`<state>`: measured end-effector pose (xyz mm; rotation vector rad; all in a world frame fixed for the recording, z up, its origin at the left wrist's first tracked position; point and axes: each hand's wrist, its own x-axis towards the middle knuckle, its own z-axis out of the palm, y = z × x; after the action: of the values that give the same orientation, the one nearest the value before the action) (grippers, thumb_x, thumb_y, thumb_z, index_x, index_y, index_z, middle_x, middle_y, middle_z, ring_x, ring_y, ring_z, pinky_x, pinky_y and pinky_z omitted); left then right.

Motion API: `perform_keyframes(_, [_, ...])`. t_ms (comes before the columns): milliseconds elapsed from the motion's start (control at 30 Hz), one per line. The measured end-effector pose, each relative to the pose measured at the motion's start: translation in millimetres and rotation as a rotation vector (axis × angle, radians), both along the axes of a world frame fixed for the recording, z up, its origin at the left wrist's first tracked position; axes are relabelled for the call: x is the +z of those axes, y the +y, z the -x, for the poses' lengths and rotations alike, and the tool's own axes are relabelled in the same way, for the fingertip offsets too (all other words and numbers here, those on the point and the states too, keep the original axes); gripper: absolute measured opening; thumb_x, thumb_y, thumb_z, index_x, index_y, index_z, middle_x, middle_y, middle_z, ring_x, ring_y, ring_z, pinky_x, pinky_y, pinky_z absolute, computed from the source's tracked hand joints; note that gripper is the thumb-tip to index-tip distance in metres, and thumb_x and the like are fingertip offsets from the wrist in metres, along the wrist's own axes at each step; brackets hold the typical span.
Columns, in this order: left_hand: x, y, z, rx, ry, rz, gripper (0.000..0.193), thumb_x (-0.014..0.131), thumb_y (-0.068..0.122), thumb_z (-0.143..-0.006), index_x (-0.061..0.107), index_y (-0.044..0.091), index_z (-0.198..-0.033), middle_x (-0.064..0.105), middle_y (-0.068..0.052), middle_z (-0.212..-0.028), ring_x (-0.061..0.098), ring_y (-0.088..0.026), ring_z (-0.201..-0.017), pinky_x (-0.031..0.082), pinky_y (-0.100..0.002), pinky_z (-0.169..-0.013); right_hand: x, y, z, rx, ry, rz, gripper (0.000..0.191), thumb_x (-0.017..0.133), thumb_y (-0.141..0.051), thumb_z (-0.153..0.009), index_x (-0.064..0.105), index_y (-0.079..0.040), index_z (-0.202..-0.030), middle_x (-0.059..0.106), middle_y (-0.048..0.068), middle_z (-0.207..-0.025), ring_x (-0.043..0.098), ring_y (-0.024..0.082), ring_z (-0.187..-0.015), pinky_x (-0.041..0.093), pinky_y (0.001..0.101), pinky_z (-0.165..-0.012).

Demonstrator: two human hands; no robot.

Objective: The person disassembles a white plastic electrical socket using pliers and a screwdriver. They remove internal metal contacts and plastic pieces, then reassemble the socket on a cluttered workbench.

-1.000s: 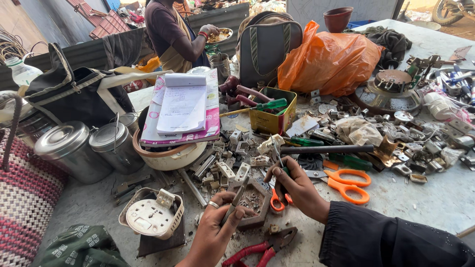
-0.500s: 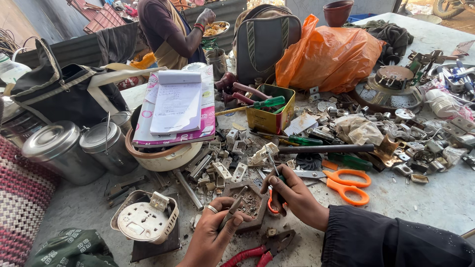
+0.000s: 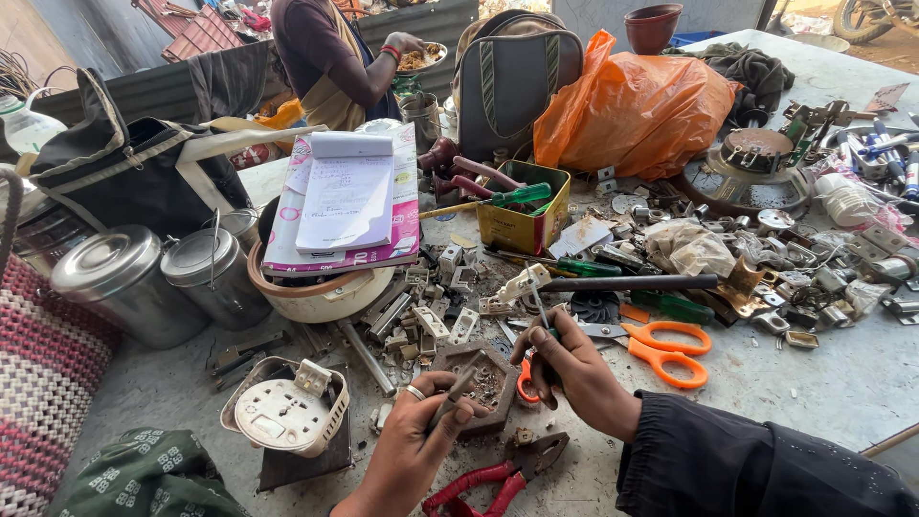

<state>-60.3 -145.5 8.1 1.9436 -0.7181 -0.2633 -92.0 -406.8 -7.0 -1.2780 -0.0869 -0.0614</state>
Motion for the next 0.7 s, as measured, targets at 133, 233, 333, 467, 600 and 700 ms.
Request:
perform_keyframes(133, [-1.4, -1.9, -3.2, 0.019, 0.055, 0.14, 0.043, 0.056, 0.048, -0.096, 0.083, 0.014, -0.095, 0.063, -0.008, -0.118, 0.061, -0.022, -0.117, 0.05, -0.042, -0.1, -1.0, 1.8, 2.4, 0.009, 0.007, 0.016, 0.019, 0.042, -0.026, -0.107, 0.044, -0.008, -0.11, 0.066, 0.012, -0.101, 0.056, 0.01, -0.052, 0.046, 0.0239, -0.043])
perform_keyframes(233, [-0.3, 0.6, -4.3, 0.071, -0.078, 0.159, 0.045, 0.055, 0.045, -0.098, 0.084, 0.012, -0.094, 0.065, -0.007, -0.119, 0.056, -0.023, -0.12, 0.044, -0.043, -0.101, 0.1, -0.1, 2.3, 0.012, -0.01, -0.002, 0.019, 0.042, -0.026, -0.107, 0.044, -0.007, -0.11, 0.066, 0.013, -0.101, 0.056, 0.009, -0.052, 0.046, 0.0238, -0.042])
perform_keyframes(333, [2.4, 3.7, -4.2, 0.091, -0.192, 0.139, 0.046, 0.054, 0.044, -0.099, 0.085, 0.011, -0.092, 0.067, -0.007, -0.115, 0.056, -0.024, -0.12, 0.039, -0.044, -0.104, 1.5, -2.0, 2.7, 0.008, 0.004, 0.003, 0.019, 0.041, -0.026, -0.107, 0.044, -0.007, -0.11, 0.066, 0.013, -0.101, 0.057, 0.01, -0.053, 0.045, 0.0234, -0.042])
perform_keyframes(467, [5.7, 3.0, -4.0, 0.09, -0.129, 0.113, 0.046, 0.053, 0.046, -0.099, 0.084, 0.013, -0.093, 0.066, -0.006, -0.115, 0.055, -0.023, -0.122, 0.043, -0.043, -0.102, 2.1, -1.5, 3.3, 0.009, 0.019, 0.018, 0.019, 0.04, -0.026, -0.107, 0.044, -0.008, -0.11, 0.065, 0.013, -0.101, 0.057, 0.009, -0.053, 0.046, 0.0234, -0.043])
perform_keyframes(600, [8.0, 2.1, -2.9, 0.077, -0.144, 0.078, 0.046, 0.054, 0.048, -0.098, 0.085, 0.014, -0.092, 0.066, -0.006, -0.114, 0.055, -0.023, -0.122, 0.04, -0.044, -0.105, 2.5, -0.6, 3.1, 0.009, 0.026, 0.007, 0.018, 0.04, -0.026, -0.107, 0.044, -0.008, -0.109, 0.065, 0.013, -0.101, 0.057, 0.01, -0.053, 0.046, 0.0235, -0.042])
perform_keyframes(700, [9.4, 2.1, -2.5, 0.066, -0.157, 0.061, 0.047, 0.054, 0.048, -0.097, 0.085, 0.014, -0.092, 0.066, -0.006, -0.114, 0.054, -0.023, -0.123, 0.038, -0.045, -0.106, 2.5, -0.6, 3.6, 0.011, 0.004, 0.014, 0.019, 0.04, -0.026, -0.107, 0.046, -0.008, -0.111, 0.064, 0.013, -0.101, 0.057, 0.009, -0.055, 0.047, 0.0231, -0.043])
